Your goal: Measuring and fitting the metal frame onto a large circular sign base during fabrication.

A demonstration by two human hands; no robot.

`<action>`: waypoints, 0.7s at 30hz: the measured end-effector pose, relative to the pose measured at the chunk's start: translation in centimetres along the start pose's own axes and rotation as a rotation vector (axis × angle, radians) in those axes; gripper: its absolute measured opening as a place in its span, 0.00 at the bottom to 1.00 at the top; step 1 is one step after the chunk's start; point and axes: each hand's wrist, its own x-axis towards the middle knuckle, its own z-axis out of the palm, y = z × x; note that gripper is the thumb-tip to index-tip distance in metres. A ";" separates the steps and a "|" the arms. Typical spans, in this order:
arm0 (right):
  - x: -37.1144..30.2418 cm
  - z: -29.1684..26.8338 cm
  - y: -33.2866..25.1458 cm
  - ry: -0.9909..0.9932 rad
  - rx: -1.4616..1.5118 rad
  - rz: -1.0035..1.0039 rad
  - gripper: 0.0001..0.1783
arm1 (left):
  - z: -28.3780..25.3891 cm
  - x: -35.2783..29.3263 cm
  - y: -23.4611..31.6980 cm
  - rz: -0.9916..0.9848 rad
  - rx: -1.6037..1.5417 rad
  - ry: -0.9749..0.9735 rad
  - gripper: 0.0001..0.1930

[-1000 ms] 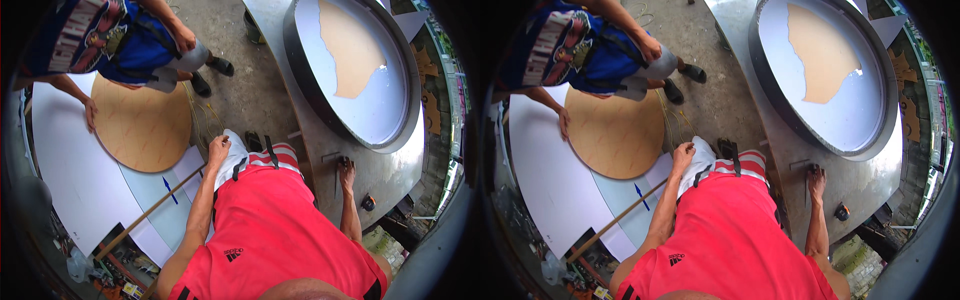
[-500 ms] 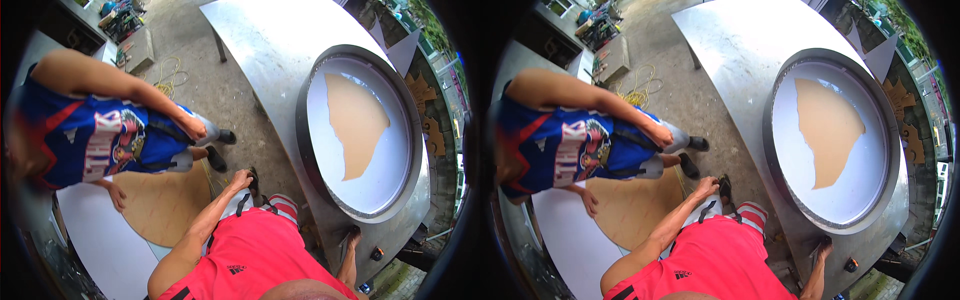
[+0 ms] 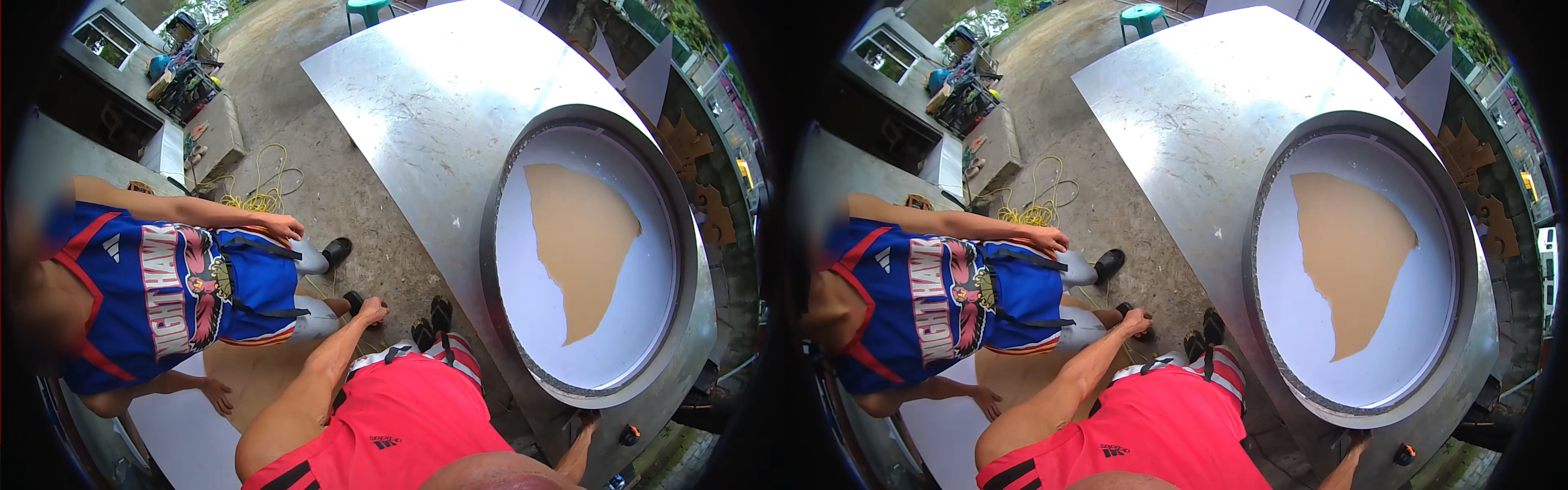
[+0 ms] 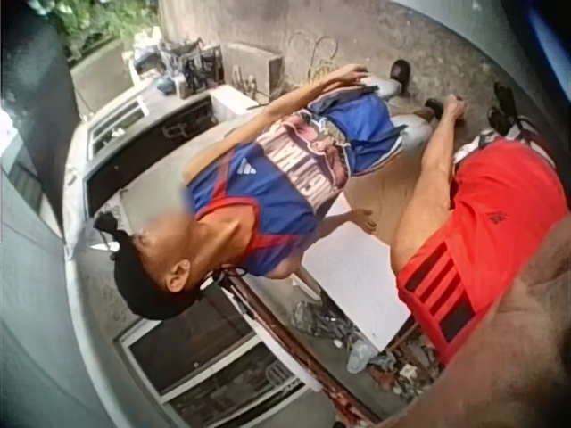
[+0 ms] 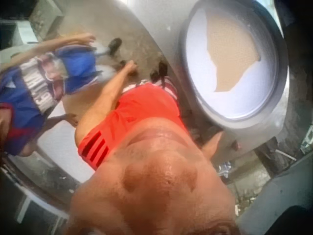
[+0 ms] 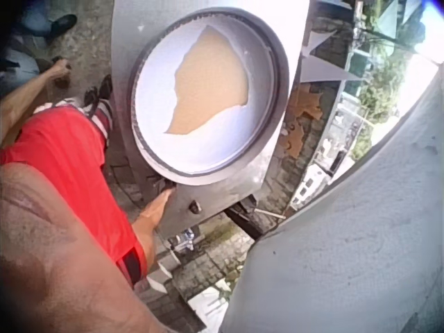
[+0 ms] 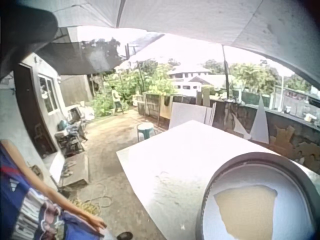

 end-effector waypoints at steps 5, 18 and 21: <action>1.1 -3.0 2.6 0.163 -0.187 0.009 0.17 | 0.2 0.8 -4.2 0.012 -0.032 0.222 0.16; 5.1 -14.4 -9.9 0.609 0.044 -0.620 0.18 | -4.7 10.2 -3.4 0.064 -0.056 0.541 0.16; -2.5 -10.5 -20.2 0.626 0.079 -0.671 0.19 | -7.5 12.8 -3.0 0.146 0.007 0.556 0.16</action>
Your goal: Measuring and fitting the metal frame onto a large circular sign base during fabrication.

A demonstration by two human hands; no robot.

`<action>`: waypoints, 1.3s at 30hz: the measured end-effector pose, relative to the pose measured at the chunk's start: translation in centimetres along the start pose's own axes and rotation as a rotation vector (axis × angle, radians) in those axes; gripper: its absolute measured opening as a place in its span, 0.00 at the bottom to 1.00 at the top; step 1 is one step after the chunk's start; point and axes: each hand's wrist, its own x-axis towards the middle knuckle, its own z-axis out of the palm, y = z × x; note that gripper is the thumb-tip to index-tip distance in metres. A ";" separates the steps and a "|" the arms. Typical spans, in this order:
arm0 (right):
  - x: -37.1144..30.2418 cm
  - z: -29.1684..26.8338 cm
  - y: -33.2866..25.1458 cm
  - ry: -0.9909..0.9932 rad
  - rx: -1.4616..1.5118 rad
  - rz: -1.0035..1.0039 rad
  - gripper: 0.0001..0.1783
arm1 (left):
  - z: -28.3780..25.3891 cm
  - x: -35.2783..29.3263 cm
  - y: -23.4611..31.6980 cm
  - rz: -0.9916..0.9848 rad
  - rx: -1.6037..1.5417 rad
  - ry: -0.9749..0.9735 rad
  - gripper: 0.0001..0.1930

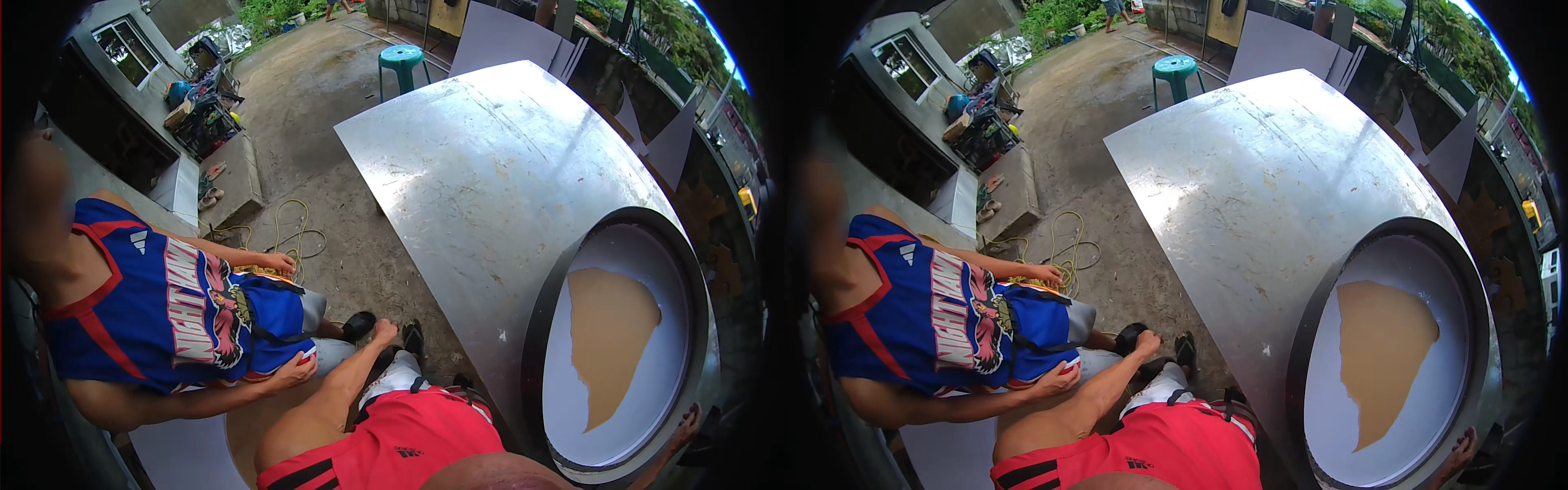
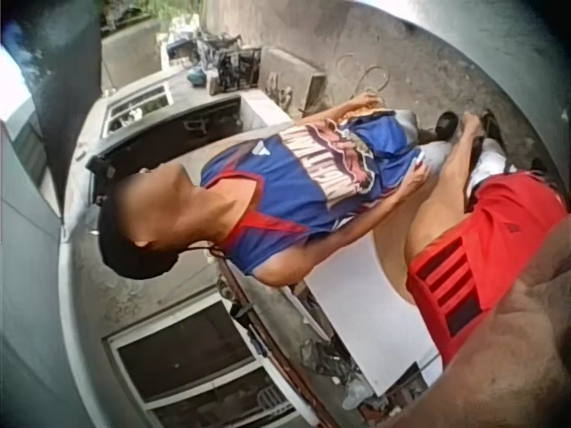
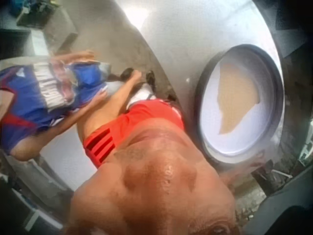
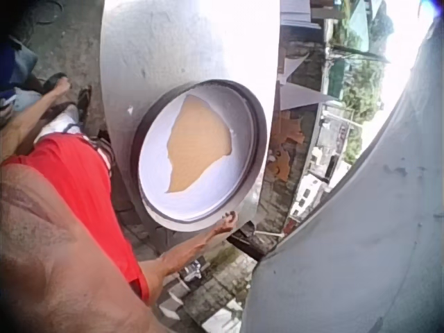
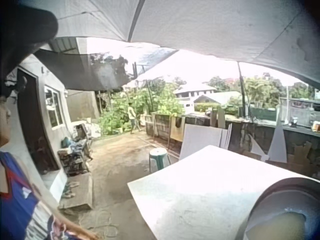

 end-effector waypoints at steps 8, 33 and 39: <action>-11.3 4.2 -37.0 -0.233 -0.049 -0.514 0.14 | -5.6 4.4 -0.5 -0.230 -0.291 -0.258 0.09; -25.8 56.4 -79.3 -1.073 -0.358 -0.929 0.25 | -41.9 24.8 -22.1 0.054 -0.170 -0.284 0.10; -31.1 73.0 -86.8 -1.060 -0.461 -0.538 0.47 | -44.2 34.2 -16.5 -0.474 -0.505 -0.421 0.09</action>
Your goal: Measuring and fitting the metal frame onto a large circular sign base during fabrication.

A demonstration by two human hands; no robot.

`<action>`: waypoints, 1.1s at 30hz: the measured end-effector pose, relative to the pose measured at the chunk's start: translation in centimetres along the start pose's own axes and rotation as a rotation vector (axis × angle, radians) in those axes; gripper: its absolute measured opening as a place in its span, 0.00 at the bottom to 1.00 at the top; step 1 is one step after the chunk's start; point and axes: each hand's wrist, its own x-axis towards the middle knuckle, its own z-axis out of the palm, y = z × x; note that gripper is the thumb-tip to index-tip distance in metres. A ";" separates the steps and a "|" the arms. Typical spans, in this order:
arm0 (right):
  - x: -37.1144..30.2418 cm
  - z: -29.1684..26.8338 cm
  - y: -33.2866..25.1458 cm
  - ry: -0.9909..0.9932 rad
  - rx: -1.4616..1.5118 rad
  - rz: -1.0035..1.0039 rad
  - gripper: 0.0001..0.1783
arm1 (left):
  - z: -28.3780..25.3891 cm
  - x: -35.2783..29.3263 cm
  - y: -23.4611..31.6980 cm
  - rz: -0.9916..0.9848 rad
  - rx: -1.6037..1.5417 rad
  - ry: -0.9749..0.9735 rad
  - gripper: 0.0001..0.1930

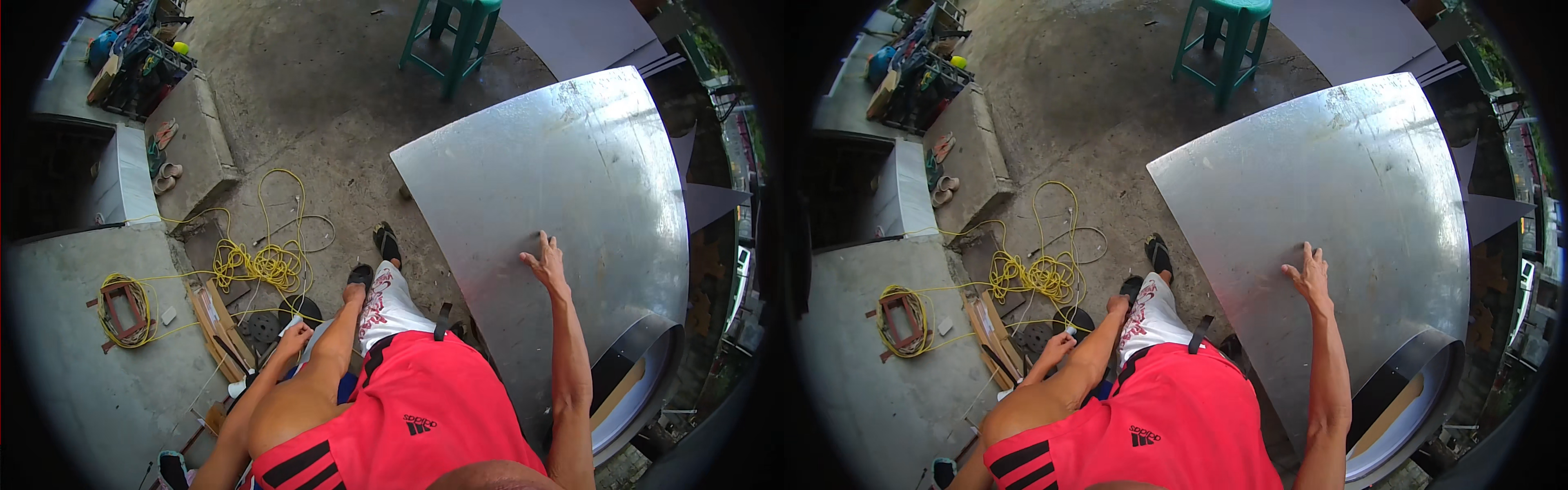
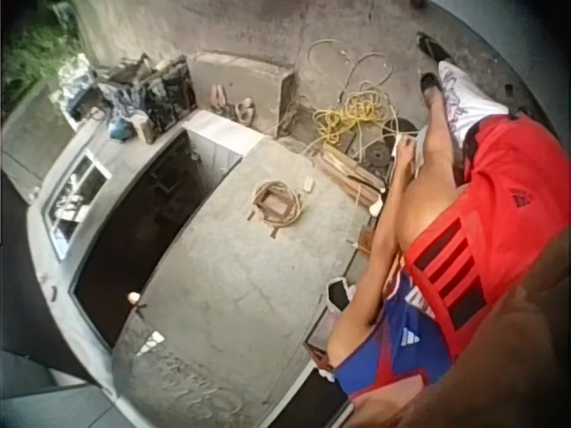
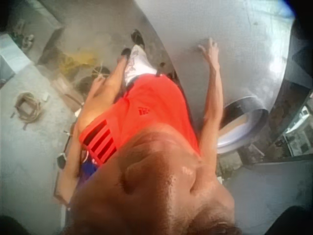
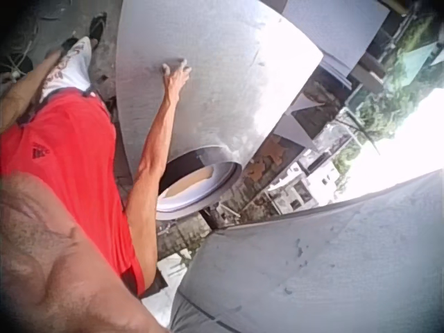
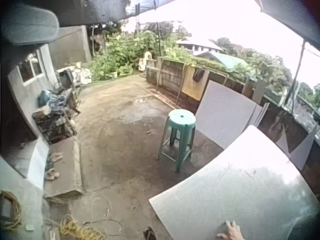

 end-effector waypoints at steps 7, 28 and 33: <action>1.6 1.9 -2.6 -0.106 -0.089 0.199 0.55 | 5.6 18.8 13.4 -0.194 -0.191 0.194 0.09; 16.4 -3.6 -35.2 0.203 0.649 0.153 0.03 | -24.8 34.5 37.0 0.210 0.461 0.448 0.12; 21.8 -4.7 -45.3 0.163 0.603 0.137 0.06 | -33.2 36.8 45.4 0.080 0.111 0.361 0.10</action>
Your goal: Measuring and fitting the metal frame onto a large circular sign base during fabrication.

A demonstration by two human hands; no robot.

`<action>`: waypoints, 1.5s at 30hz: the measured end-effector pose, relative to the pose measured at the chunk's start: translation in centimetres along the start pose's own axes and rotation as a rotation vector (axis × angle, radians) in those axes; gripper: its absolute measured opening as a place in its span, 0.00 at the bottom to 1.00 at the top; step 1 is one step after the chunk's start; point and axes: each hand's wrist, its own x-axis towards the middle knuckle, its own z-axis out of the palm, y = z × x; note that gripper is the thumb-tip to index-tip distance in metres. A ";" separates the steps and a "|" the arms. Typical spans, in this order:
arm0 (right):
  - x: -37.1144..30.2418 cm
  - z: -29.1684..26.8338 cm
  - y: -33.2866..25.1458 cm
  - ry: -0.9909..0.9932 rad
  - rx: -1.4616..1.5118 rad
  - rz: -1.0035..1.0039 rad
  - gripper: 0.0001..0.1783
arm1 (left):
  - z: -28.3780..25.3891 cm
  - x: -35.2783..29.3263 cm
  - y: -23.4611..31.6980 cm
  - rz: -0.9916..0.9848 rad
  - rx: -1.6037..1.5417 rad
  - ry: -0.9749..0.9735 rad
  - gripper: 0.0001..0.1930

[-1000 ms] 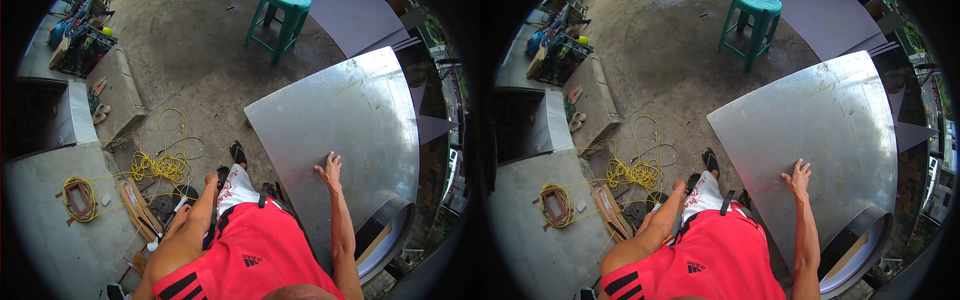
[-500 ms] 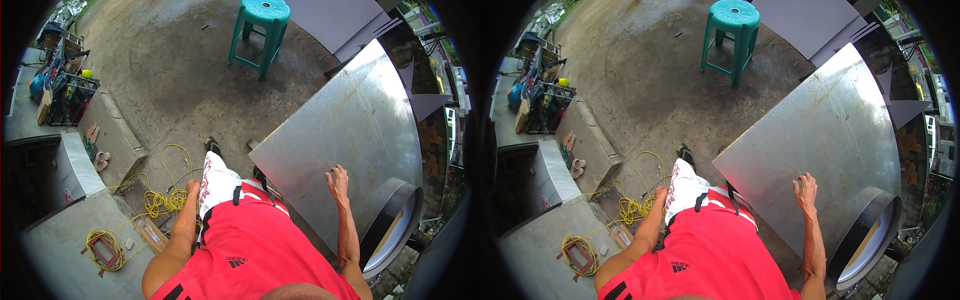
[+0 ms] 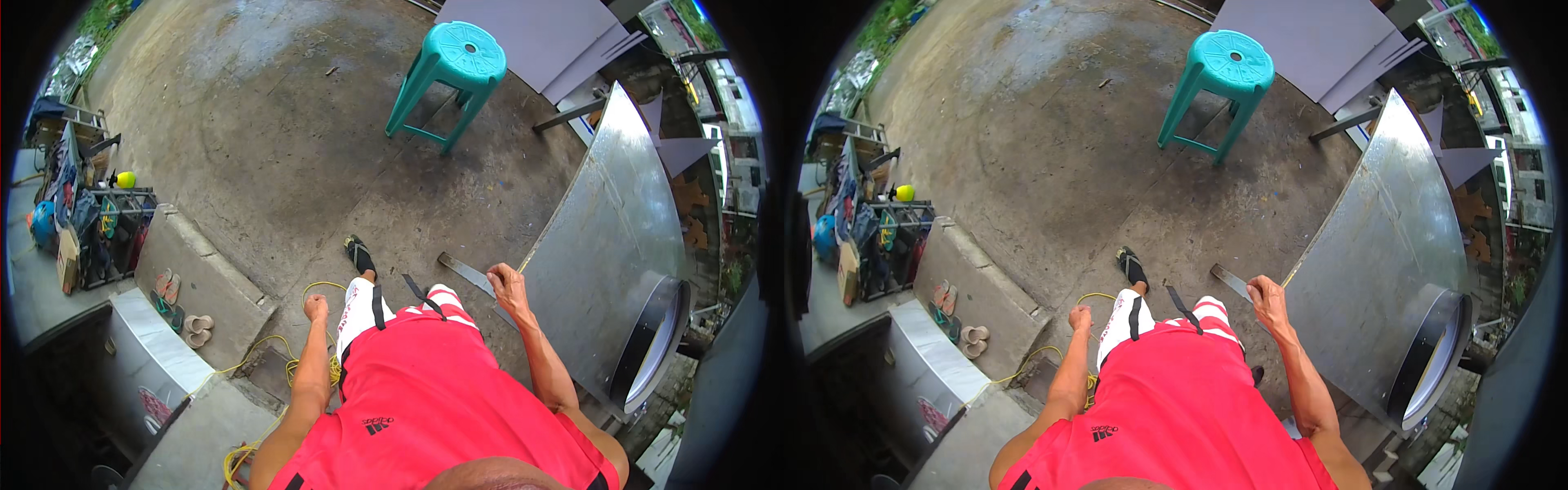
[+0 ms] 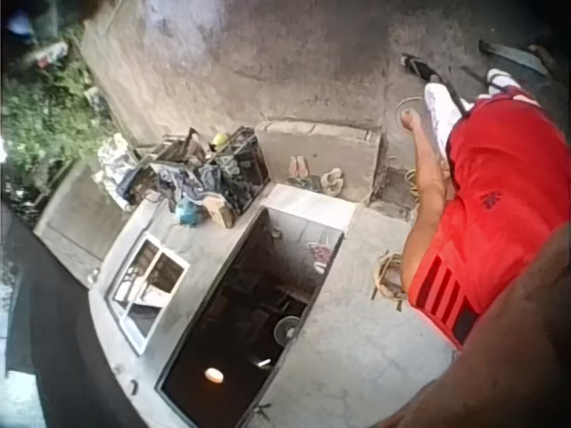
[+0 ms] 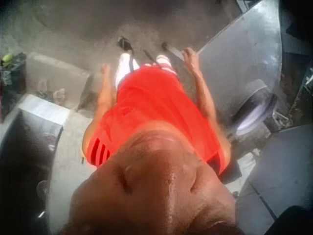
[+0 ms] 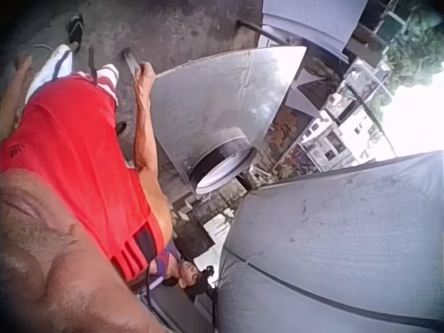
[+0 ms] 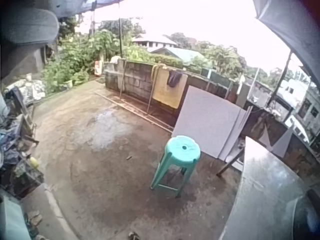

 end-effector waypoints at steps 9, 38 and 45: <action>7.2 4.3 -2.6 0.094 -0.074 0.084 0.13 | -1.4 7.9 12.4 0.222 0.184 0.031 0.14; 71.0 9.4 -34.6 -0.224 0.165 0.372 0.12 | -8.6 42.6 76.0 -0.001 -0.113 -0.157 0.11; 83.3 8.9 -35.3 -0.237 0.325 0.796 0.12 | -7.6 52.9 105.6 0.232 -0.011 -0.322 0.13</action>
